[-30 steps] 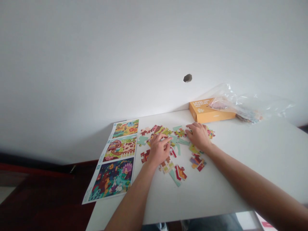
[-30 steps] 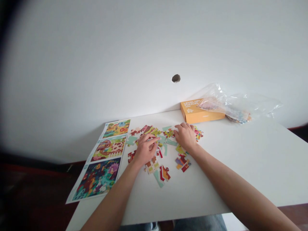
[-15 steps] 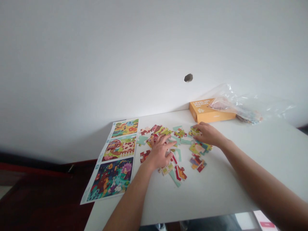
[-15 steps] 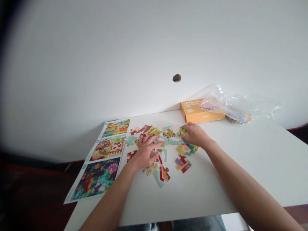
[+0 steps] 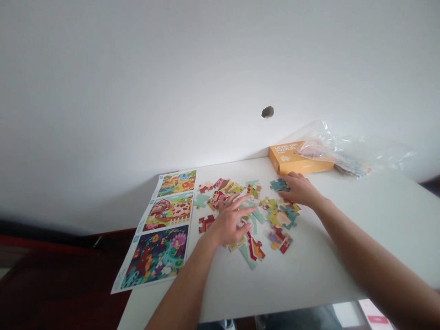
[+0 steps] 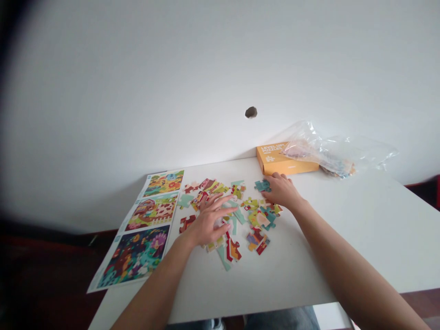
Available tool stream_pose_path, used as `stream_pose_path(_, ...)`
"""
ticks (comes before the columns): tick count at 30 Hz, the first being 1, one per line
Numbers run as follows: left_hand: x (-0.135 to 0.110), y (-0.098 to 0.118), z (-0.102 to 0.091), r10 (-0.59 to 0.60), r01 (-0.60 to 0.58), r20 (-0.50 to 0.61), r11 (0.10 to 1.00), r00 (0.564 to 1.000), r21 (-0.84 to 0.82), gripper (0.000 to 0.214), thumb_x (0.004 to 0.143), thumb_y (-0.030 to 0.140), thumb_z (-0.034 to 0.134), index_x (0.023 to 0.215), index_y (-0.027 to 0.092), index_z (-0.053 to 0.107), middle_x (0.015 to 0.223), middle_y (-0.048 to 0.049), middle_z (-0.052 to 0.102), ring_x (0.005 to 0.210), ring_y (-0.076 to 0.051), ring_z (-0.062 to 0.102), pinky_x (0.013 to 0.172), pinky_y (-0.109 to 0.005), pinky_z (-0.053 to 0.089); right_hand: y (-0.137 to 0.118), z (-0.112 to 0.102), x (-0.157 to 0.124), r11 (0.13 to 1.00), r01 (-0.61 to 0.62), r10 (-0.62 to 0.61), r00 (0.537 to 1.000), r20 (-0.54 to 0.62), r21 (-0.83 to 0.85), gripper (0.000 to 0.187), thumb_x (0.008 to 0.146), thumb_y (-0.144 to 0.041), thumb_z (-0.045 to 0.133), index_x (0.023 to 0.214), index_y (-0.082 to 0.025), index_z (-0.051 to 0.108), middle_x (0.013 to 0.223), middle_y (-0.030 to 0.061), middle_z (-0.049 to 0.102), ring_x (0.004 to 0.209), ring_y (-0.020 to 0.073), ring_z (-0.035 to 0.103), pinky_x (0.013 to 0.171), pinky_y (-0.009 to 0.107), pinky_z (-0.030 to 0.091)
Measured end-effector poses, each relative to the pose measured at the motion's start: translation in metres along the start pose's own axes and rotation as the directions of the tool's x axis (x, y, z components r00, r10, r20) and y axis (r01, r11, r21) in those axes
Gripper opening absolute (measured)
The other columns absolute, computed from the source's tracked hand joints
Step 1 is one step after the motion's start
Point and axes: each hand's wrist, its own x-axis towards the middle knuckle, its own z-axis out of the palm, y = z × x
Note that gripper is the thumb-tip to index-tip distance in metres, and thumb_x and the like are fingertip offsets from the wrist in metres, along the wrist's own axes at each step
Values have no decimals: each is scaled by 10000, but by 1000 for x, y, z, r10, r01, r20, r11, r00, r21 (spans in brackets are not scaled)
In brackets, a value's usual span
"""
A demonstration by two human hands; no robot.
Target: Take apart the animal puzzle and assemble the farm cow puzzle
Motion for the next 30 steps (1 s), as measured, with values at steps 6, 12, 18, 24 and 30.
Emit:
stream_pose_path(6,2,4,-1,49,-47,45,998,998,-51,311,806,307,664,1113,315,712,1430,-10,533,1354,-315,396,1184,-553,122,-10,-2,-3,999,51,-50,996,72,-19,479,782,-378,611,1239,-237,632,1073,125,627,1044,313,566,892,410,377)
stream_pose_path(12,0,1,2,73,-70,37,994,997,-83,222,814,310,657,1025,279,718,1348,-21,607,1345,-313,405,1178,-562,118,-14,-5,0,983,64,-66,998,7,170,336,874,-403,525,1117,-244,694,980,76,694,985,252,606,887,349,388)
stream_pose_path(18,-1,0,5,77,-74,26,992,997,-103,219,803,294,659,1013,273,717,1336,-25,616,1344,-320,408,1165,-575,143,-16,10,6,951,-43,71,994,-78,307,393,982,-366,322,1002,-205,680,803,40,716,712,171,633,677,256,430)
stream_pose_path(24,-1,-1,5,88,-86,12,989,996,-121,257,794,267,667,1045,287,721,1323,-25,625,1336,-306,419,1168,-572,152,-7,12,9,962,-33,55,996,-73,271,322,866,-344,541,1120,-211,688,916,59,715,811,195,647,754,283,451)
stream_pose_path(30,0,0,4,87,-85,11,990,996,-114,235,793,270,671,1020,287,729,1307,-16,637,1327,-297,432,1186,-571,83,20,2,8,977,60,-67,997,25,202,400,718,-221,625,1112,-221,696,977,49,698,815,198,640,785,298,464)
